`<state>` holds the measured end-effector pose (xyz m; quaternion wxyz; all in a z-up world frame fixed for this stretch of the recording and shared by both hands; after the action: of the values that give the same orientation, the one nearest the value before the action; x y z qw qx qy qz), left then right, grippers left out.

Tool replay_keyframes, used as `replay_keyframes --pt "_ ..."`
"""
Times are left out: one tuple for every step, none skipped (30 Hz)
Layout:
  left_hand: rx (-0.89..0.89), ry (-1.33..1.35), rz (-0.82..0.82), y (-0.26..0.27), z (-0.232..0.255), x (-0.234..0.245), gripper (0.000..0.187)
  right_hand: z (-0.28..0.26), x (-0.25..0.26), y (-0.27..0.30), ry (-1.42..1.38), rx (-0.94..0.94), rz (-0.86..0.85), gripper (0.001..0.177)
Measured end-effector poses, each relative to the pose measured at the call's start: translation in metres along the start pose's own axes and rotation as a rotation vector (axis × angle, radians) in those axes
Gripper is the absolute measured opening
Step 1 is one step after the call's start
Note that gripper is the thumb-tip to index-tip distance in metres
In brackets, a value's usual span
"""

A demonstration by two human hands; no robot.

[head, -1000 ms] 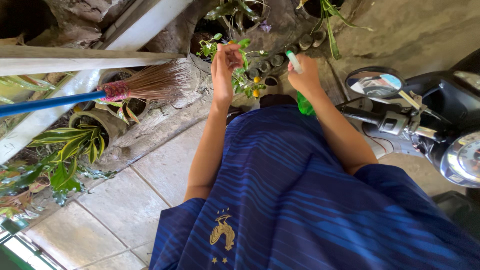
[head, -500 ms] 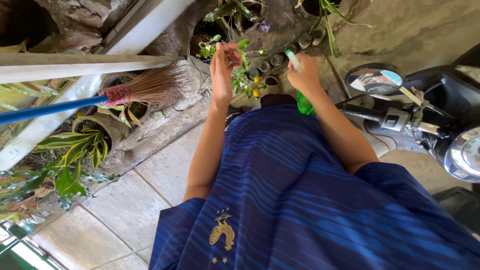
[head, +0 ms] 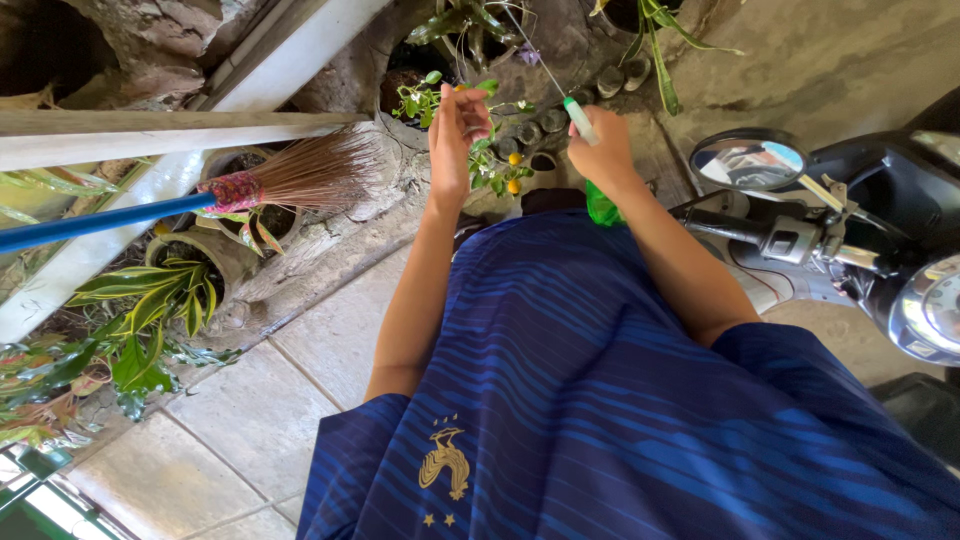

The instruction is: The person sprays water onto the leaves of several potted plants using a green spray bottle.

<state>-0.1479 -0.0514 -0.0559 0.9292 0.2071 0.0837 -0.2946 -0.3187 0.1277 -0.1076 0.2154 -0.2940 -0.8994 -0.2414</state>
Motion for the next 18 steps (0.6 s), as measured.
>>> replay_keyframes --pt "-0.002 0.016 -0.010 0.000 0.000 -0.001 0.059 0.001 0.001 -0.001 -0.008 0.015 0.015 0.010" --pt "-0.003 0.032 -0.020 0.000 0.001 -0.001 0.059 0.002 0.001 -0.002 -0.016 0.029 0.031 0.010" --pt "-0.007 0.047 -0.027 -0.001 0.002 -0.001 0.058 0.003 0.000 -0.003 -0.024 0.047 0.043 0.010" --pt "-0.006 0.049 -0.025 -0.002 0.002 -0.001 0.059 -0.003 0.003 -0.004 -0.045 0.146 0.089 0.011" --pt "-0.001 0.050 -0.022 -0.002 0.001 -0.001 0.059 -0.008 0.006 -0.002 -0.066 0.243 0.131 0.012" --pt "0.003 0.052 -0.018 -0.002 0.001 -0.001 0.059 -0.014 0.010 0.002 -0.088 0.341 0.171 0.014" --pt "0.000 0.061 -0.025 -0.002 0.001 -0.001 0.059 -0.009 0.008 0.000 -0.075 0.282 0.153 0.013" --pt "-0.004 0.071 -0.032 -0.002 0.001 -0.001 0.059 -0.004 0.006 -0.001 -0.063 0.223 0.133 0.012" --pt "-0.008 0.080 -0.040 -0.002 0.001 -0.001 0.059 0.000 0.005 -0.003 -0.051 0.165 0.115 0.011" --pt "-0.002 0.080 -0.039 -0.003 0.000 -0.002 0.059 0.001 0.005 -0.003 -0.036 0.141 0.109 0.011" --pt "0.004 0.079 -0.037 -0.003 -0.001 -0.002 0.059 0.002 0.004 -0.004 -0.022 0.117 0.102 0.012" --pt "0.009 0.077 -0.036 -0.002 -0.002 -0.002 0.059 0.003 0.004 -0.004 -0.008 0.094 0.096 0.012" --pt "0.005 0.072 -0.038 -0.002 -0.002 -0.002 0.059 0.002 0.004 -0.004 -0.028 0.097 0.087 0.012" --pt "0.001 0.067 -0.039 -0.001 -0.002 -0.002 0.059 0.001 0.004 -0.003 -0.048 0.100 0.079 0.012" --pt "-0.003 0.061 -0.040 -0.001 -0.001 -0.002 0.059 0.000 0.003 -0.003 -0.068 0.104 0.070 0.012" --pt "-0.002 0.062 -0.037 -0.001 -0.002 -0.002 0.059 -0.006 0.007 -0.003 -0.070 0.167 0.106 0.014" --pt "0.000 0.062 -0.035 -0.001 -0.002 -0.002 0.059 -0.012 0.009 -0.001 -0.071 0.230 0.141 0.015" --pt "0.002 0.063 -0.032 -0.001 -0.003 -0.002 0.059 -0.017 0.012 0.001 -0.073 0.293 0.176 0.017"
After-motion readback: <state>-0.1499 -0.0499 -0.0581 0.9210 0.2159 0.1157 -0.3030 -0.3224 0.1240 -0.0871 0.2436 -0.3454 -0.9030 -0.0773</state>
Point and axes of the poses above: each hand's wrist, its own y-axis away from the middle knuckle, its own x-axis out of the back of the hand, z = x × y, the point moved 9 cm from there along -y, towards the middle knuckle, and after that the axes turned 5 degrees about y, right-handed, at the moved point
